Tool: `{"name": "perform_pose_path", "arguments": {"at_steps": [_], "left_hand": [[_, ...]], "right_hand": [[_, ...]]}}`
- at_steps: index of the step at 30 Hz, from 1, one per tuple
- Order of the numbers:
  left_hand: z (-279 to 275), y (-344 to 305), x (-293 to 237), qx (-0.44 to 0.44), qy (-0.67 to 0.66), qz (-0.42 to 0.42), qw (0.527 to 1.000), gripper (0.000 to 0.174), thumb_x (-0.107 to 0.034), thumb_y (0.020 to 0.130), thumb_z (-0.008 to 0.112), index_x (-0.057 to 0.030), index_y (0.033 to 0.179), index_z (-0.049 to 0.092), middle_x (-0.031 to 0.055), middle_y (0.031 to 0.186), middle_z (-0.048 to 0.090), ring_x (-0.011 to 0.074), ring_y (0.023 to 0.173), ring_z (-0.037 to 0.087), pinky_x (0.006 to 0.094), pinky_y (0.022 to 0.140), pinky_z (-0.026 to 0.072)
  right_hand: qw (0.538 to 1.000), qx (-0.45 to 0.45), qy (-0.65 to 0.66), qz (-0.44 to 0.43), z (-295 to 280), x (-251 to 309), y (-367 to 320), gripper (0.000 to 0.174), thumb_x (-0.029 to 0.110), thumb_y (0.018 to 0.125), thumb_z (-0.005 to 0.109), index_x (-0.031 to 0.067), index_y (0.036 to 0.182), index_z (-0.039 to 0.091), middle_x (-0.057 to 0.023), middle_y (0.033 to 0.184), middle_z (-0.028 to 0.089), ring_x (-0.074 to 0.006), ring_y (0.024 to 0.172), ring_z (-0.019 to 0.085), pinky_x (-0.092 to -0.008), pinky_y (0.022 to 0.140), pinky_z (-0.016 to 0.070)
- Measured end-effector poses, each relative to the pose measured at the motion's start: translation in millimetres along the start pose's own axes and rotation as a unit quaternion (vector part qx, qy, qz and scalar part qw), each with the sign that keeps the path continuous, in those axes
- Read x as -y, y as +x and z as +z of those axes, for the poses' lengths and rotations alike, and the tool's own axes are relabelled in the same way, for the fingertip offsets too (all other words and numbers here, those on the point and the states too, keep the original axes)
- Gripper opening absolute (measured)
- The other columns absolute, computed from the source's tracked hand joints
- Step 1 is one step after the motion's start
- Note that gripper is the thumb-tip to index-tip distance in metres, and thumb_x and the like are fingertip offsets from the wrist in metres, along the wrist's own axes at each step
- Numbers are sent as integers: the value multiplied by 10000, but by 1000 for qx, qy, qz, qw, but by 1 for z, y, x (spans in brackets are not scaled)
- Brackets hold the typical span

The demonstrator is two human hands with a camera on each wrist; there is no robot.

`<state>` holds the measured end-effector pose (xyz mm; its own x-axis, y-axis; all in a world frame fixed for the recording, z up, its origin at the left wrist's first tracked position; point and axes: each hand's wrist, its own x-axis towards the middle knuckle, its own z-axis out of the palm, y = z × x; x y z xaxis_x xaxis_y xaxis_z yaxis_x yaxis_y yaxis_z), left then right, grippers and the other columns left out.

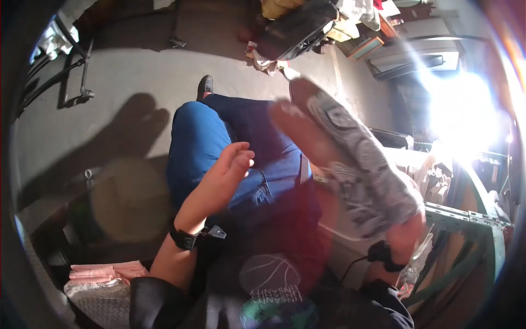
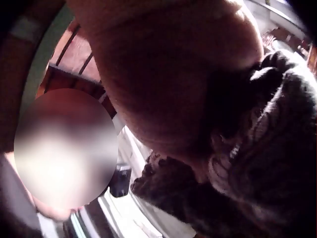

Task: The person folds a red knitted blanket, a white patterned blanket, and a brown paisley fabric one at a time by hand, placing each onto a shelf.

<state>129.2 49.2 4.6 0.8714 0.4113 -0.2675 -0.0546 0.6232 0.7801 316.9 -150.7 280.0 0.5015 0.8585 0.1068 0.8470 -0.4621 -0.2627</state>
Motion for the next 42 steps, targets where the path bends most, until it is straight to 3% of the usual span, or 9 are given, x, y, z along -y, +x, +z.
{"name": "perform_pose_path", "arguments": {"at_steps": [4, 8, 12, 17, 24, 32, 38, 40, 42], "left_hand": [[-5, 2, -8, 90, -388, -7, 917, 905, -745, 1023, 362, -21, 1566, 355, 166, 1505, 533, 288, 1370, 544, 445, 1127, 459], [-24, 2, -19, 86, -487, 18, 869, 812, -648, 1065, 424, -21, 1579, 374, 144, 1519, 547, 272, 1362, 569, 461, 1128, 476], [-29, 3, -25, -36, -315, -5, 948, 433, -161, 1049, 635, -30, 1433, 485, 95, 1274, 627, 210, 1138, 645, 409, 1010, 540], [-28, 8, -16, -53, -312, -11, 948, 374, -51, 1037, 558, -6, 1402, 494, 103, 1240, 643, 209, 1100, 664, 390, 976, 563], [-27, 4, -20, -52, -292, 61, 953, 396, -6, 1024, 528, -1, 1419, 499, 112, 1264, 662, 201, 1134, 671, 379, 981, 561], [-30, 2, -31, -91, -263, 97, 956, 384, -3, 1025, 600, -3, 1403, 530, 104, 1275, 676, 186, 1156, 662, 366, 1018, 535], [-48, -4, -34, -117, -199, 72, 970, 438, -34, 990, 672, 11, 1407, 546, 87, 1288, 689, 179, 1154, 669, 349, 1034, 525], [-64, -14, -51, -99, -198, 65, 973, 445, -21, 970, 681, 12, 1396, 558, 94, 1287, 696, 179, 1147, 677, 346, 1023, 534], [-81, -28, -71, -110, -177, 53, 977, 437, -12, 979, 636, 13, 1409, 560, 103, 1298, 695, 189, 1145, 681, 352, 1022, 536]], "right_hand": [[946, 106, -50, -303, 63, 38, 35, 421, 129, 790, 710, 11, 1193, 697, -192, 1253, 691, -413, 1150, 679, -520, 995, 568], [889, 278, -47, -362, 124, 57, 35, 523, 155, 845, 654, 33, 1353, 610, -192, 1395, 579, -405, 1306, 557, -529, 1119, 457], [906, 321, 8, -275, 153, 59, 31, 731, 269, 855, 780, -4, 1462, 479, -240, 1366, 556, -397, 1285, 565, -501, 1106, 460], [935, 309, 87, -148, 161, 62, 35, 1075, 517, 823, 830, -108, 1537, 325, -264, 1321, 549, -430, 1269, 557, -489, 1100, 459], [948, 292, 29, -126, 179, 90, 30, 1173, 488, 748, 897, -86, 1566, 283, -307, 1338, 493, -473, 1275, 529, -496, 1112, 453], [955, 228, 13, -186, 193, 92, 31, 802, 71, 803, 713, -79, 1514, 375, -282, 1253, 553, -444, 1107, 637, -469, 927, 561], [975, 148, 151, -64, 148, 63, 63, 535, -53, 833, 589, -46, 1368, 588, -205, 1197, 707, -348, 1084, 714, -414, 939, 576], [978, 103, 160, 88, 121, 48, 74, 546, -71, 845, 561, -54, 1390, 580, -176, 1260, 712, -251, 1098, 712, -375, 949, 570], [912, 40, 369, 177, 116, 5, 78, 533, -84, 846, 552, -55, 1378, 590, -148, 1234, 716, -185, 1085, 696, -334, 912, 576]]}}
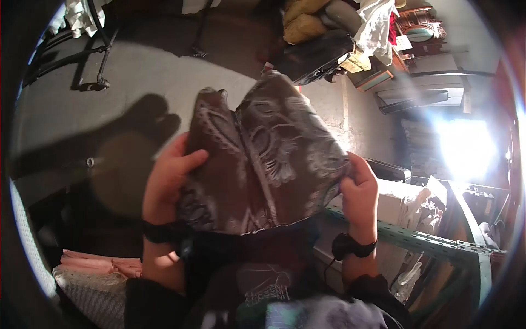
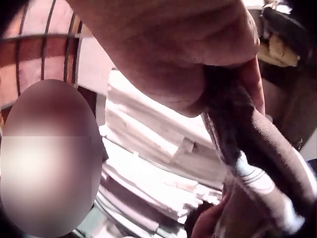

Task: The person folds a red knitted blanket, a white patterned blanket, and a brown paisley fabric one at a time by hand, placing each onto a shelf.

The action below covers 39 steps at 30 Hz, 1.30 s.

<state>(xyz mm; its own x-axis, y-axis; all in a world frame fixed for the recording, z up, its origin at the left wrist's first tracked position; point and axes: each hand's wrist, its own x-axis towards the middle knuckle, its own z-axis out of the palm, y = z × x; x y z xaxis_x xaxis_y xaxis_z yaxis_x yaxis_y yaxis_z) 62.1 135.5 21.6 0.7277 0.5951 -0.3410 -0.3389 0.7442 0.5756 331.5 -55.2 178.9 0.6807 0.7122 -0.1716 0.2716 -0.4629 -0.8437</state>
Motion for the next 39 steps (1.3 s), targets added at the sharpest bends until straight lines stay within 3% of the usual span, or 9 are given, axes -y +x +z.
{"name": "perform_pose_path", "arguments": {"at_steps": [5, 8, 13, 18, 22, 26, 32, 34, 39], "left_hand": [[-10, -3, -17, -106, 172, 28, 979, 330, -57, 969, 624, 36, 1284, 597, 99, 1173, 707, 165, 993, 669, 349, 902, 543], [-6, 0, 9, -105, 497, 55, 860, 301, -150, 957, 689, 80, 1105, 561, 276, 990, 680, 378, 851, 667, 446, 820, 536], [5, 5, 37, -164, 605, 3, 779, 566, -125, 931, 713, 102, 1371, 440, 368, 1253, 614, 526, 1213, 591, 506, 1016, 506], [18, 10, 59, -175, 749, 250, 587, 708, -49, 870, 770, 25, 1481, 420, 295, 1467, 499, 447, 1391, 481, 539, 1179, 386], [37, 6, 58, 134, 607, 162, 767, 690, -209, 821, 850, -4, 1397, 532, 229, 1439, 551, 420, 1428, 444, 590, 1232, 281], [44, 3, 73, 364, 656, 50, 659, 836, -500, 802, 837, -7, 1424, 571, 191, 1555, 505, 368, 1531, 353, 550, 1308, 123], [56, -1, 73, 357, 643, 37, 676, 807, -207, 720, 915, -45, 1430, 567, 181, 1555, 492, 342, 1511, 383, 496, 1308, 193], [55, -4, 80, 336, 654, 67, 675, 806, -192, 714, 911, -47, 1428, 567, 178, 1548, 497, 341, 1507, 387, 491, 1308, 200], [48, -5, 83, 312, 630, 81, 706, 717, -22, 770, 748, -45, 1455, 540, 178, 1548, 504, 314, 1506, 403, 488, 1306, 227]], "right_hand": [[984, 2, 114, 138, -66, -105, 20, 473, -74, 853, 534, -52, 1318, 614, -92, 1071, 698, -141, 969, 678, -279, 816, 570], [977, -7, 66, 203, -58, -166, 10, 462, -32, 840, 583, -42, 1299, 630, -35, 971, 657, -105, 846, 622, -278, 729, 536], [977, 1, -108, 186, -46, -199, -4, 433, 60, 832, 630, -53, 1249, 644, -72, 982, 666, -155, 902, 602, -311, 812, 501], [927, 45, -365, -80, -31, -150, -7, 774, 223, 864, 769, -3, 1524, 432, -264, 1552, 447, -441, 1443, 418, -474, 1196, 362], [884, 171, -408, -148, 6, -108, -7, 878, 316, 823, 842, 9, 1532, 425, -262, 1609, 393, -443, 1511, 344, -511, 1249, 295], [876, 134, -439, -150, 12, -136, 7, 779, 260, 817, 831, 14, 1475, 495, -247, 1555, 461, -427, 1453, 429, -477, 1191, 377], [939, 44, -341, -23, -21, -159, 33, 225, 88, 921, 658, 26, 1137, 662, -192, 1084, 693, -380, 960, 669, -410, 854, 543], [974, -146, -169, 37, -40, -176, 46, 114, 124, 994, 628, 33, 1025, 688, -81, 856, 676, -174, 779, 608, -359, 757, 518], [955, -264, 43, 131, -112, -208, 50, 371, 189, 992, 667, -8, 1286, 557, -91, 1065, 696, -168, 917, 640, -359, 827, 537]]}}
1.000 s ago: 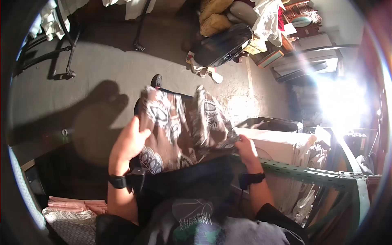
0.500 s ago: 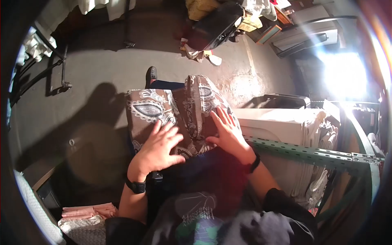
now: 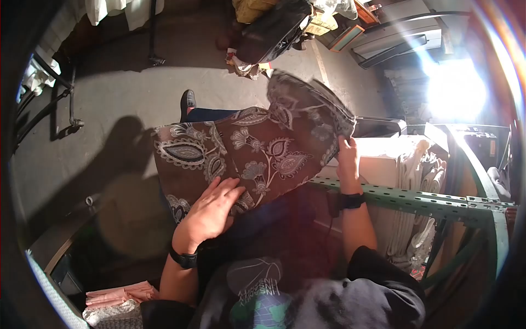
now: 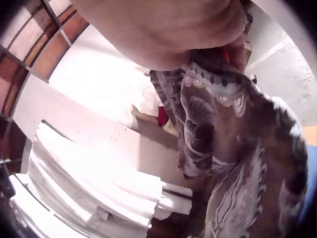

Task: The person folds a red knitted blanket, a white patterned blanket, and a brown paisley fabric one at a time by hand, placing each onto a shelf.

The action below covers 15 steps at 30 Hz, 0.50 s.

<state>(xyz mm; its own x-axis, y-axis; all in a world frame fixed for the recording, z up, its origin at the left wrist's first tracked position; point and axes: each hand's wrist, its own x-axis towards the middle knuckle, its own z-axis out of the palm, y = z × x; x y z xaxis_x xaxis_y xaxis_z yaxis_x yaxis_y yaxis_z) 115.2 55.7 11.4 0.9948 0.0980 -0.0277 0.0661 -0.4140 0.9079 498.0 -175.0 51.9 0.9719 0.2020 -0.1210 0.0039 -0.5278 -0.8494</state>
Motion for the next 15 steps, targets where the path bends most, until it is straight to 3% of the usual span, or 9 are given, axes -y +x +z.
{"name": "perform_pose_path", "arguments": {"at_steps": [1, 3, 4, 5, 7, 9, 10, 12, 15], "left_hand": [[2, 1, 4, 8, 5, 3, 1000, 700, 3, 779, 702, -43, 1458, 538, 176, 1546, 508, 307, 1501, 414, 487, 1305, 232], [-4, 2, 5, 10, -38, 3, 999, 680, 51, 807, 570, -29, 1480, 521, 174, 1549, 510, 311, 1480, 450, 460, 1305, 238], [-6, 2, 9, 15, -58, -2, 998, 698, 65, 808, 557, -25, 1498, 502, 179, 1546, 512, 318, 1476, 457, 441, 1296, 256], [-7, 1, 12, 22, -77, -8, 997, 717, 78, 809, 544, -22, 1517, 483, 184, 1544, 514, 325, 1472, 465, 423, 1288, 274], [-23, 0, 3, -4, -177, -34, 984, 742, 140, 812, 497, -18, 1536, 461, 179, 1554, 511, 306, 1493, 450, 391, 1258, 326], [-26, 2, 3, -28, -304, -90, 948, 790, 223, 800, 427, -14, 1554, 443, 168, 1585, 491, 238, 1509, 433, 345, 1228, 350], [-28, 1, 5, -61, -255, -73, 962, 806, 224, 799, 427, -23, 1566, 430, 172, 1580, 496, 246, 1504, 440, 350, 1228, 347], [-36, -3, 17, -127, -164, -25, 978, 777, 222, 800, 445, -21, 1538, 474, 170, 1537, 547, 253, 1464, 491, 351, 1216, 361], [-45, -18, 12, -233, -526, -55, 816, 898, 235, 712, 393, -34, 1569, 426, 241, 1533, 535, 334, 1455, 494, 435, 1225, 364]], "right_hand": [[998, -2, -55, 42, -9, -14, 6, 493, 201, 975, 684, -8, 1382, 501, -128, 1145, 690, -201, 968, 645, -387, 879, 541], [935, -55, -328, -124, -15, -88, 25, 698, 216, 941, 709, -2, 1519, 384, -211, 1289, 639, -305, 1112, 631, -441, 1011, 504], [917, -66, -358, -165, 5, -58, -5, 788, 207, 934, 714, 0, 1581, 316, -277, 1432, 561, -393, 1283, 574, -456, 1111, 443], [925, -9, -339, -173, 24, -21, -42, 764, 206, 944, 724, -2, 1574, 345, -298, 1497, 518, -407, 1424, 486, -445, 1162, 408], [891, 116, -310, -312, 46, -25, -65, 715, 278, 930, 759, -31, 1501, 460, -328, 1478, 515, -446, 1401, 491, -482, 1177, 393], [888, 247, -271, -278, 68, -18, -93, 686, 340, 925, 773, -34, 1447, 533, -312, 1487, 519, -450, 1416, 473, -503, 1189, 369], [838, 229, -350, -350, 78, -25, -105, 701, 390, 923, 764, -24, 1444, 546, -300, 1499, 518, -464, 1429, 449, -528, 1203, 339], [847, 227, -351, -329, 79, -18, -110, 692, 335, 915, 783, -26, 1451, 536, -302, 1513, 500, -466, 1441, 438, -506, 1212, 345], [850, 243, -346, -314, 78, -11, -108, 712, 339, 919, 777, -20, 1473, 510, -317, 1519, 484, -476, 1446, 423, -518, 1212, 345]]}}
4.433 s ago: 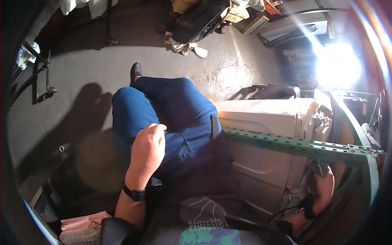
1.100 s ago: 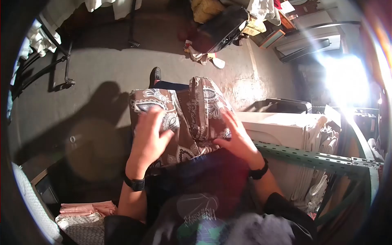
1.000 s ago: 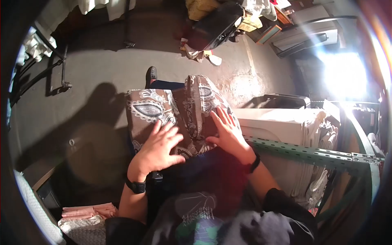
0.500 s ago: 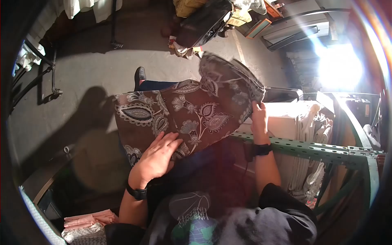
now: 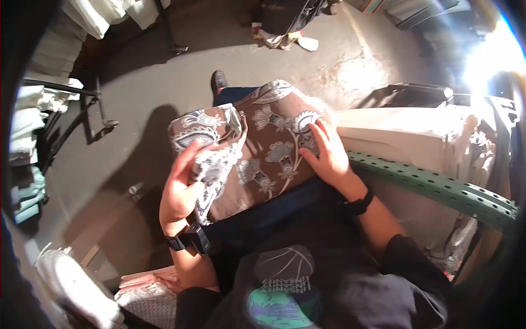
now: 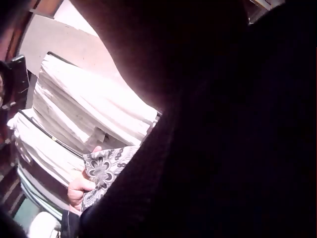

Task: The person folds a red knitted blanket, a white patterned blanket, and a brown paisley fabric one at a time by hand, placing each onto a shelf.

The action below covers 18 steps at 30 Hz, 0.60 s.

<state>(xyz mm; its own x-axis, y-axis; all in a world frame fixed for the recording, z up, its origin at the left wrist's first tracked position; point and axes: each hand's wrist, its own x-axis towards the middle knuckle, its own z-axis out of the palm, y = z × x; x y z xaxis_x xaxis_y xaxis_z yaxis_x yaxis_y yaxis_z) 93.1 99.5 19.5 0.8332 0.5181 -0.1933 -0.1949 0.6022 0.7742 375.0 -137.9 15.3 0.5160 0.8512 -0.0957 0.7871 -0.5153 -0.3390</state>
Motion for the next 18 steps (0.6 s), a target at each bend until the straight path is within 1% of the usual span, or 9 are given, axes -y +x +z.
{"name": "perform_pose_path", "arguments": {"at_steps": [3, 6, 8, 10, 12, 14, 16, 17, 18], "left_hand": [[9, -23, -28, -197, 17, 119, 973, 940, 201, 686, 408, -47, 1592, 374, 272, 1532, 512, 375, 1419, 516, 493, 1209, 396], [33, -51, -52, -410, 81, 203, 886, 876, 120, 734, 453, -51, 1589, 365, 245, 1559, 466, 385, 1390, 522, 488, 1198, 407], [17, -84, -41, -488, 171, 243, 821, 827, 57, 802, 473, -64, 1610, 350, 206, 1562, 445, 372, 1459, 435, 492, 1216, 364], [9, -110, -26, -491, 95, 275, 821, 766, 109, 809, 515, -18, 1555, 398, 186, 1544, 475, 338, 1421, 473, 453, 1211, 368], [-24, -142, -2, -498, 84, 213, 836, 739, 119, 819, 525, 12, 1539, 399, 187, 1509, 512, 325, 1384, 507, 442, 1202, 377], [-51, -173, 19, -475, -8, 102, 874, 661, 100, 880, 559, 24, 1517, 400, 180, 1424, 560, 272, 1275, 580, 404, 1122, 462], [-27, -162, 18, -610, -25, 9, 792, 653, 82, 918, 601, 17, 1529, 377, 171, 1389, 570, 245, 1230, 597, 383, 1074, 493], [-26, -167, 30, -588, 74, 41, 804, 700, 56, 945, 632, 11, 1570, 318, 181, 1424, 550, 232, 1250, 583, 366, 1090, 475], [-35, -169, 42, -538, 293, 41, 789, 701, 44, 943, 642, 0, 1575, 342, 201, 1519, 499, 269, 1352, 533, 399, 1145, 431]], "right_hand": [[1000, -18, -17, -14, 5, -3, 0, 728, 397, 896, 766, -19, 1446, 531, -317, 1489, 509, -469, 1413, 450, -545, 1196, 340], [999, -42, -17, -14, 7, 0, -1, 719, 359, 878, 787, -12, 1439, 535, -302, 1479, 518, -469, 1397, 463, -547, 1189, 349], [999, -47, -5, -15, 12, -4, -2, 731, 346, 876, 787, 2, 1461, 514, -290, 1503, 501, -479, 1401, 453, -550, 1192, 345], [999, -38, -10, -14, 14, -6, -2, 735, 346, 886, 777, 5, 1475, 497, -291, 1521, 481, -479, 1411, 441, -550, 1198, 335], [1000, -27, -1, -11, 14, -8, -2, 738, 346, 898, 766, -2, 1484, 485, -294, 1537, 464, -481, 1427, 425, -547, 1211, 320], [1000, -23, 6, -14, 13, -12, -3, 743, 346, 900, 764, -5, 1490, 479, -296, 1542, 460, -482, 1436, 417, -545, 1216, 313], [1000, -4, 20, -17, 9, -14, -3, 743, 340, 908, 761, -6, 1500, 473, -301, 1552, 448, -479, 1454, 401, -541, 1226, 304], [999, 5, 30, -20, 6, -15, -3, 739, 337, 912, 758, -5, 1501, 472, -302, 1555, 445, -478, 1459, 396, -538, 1229, 304], [999, 13, 40, -22, 2, -16, -3, 734, 333, 916, 756, -5, 1502, 472, -303, 1557, 442, -476, 1463, 392, -534, 1231, 303]]}}
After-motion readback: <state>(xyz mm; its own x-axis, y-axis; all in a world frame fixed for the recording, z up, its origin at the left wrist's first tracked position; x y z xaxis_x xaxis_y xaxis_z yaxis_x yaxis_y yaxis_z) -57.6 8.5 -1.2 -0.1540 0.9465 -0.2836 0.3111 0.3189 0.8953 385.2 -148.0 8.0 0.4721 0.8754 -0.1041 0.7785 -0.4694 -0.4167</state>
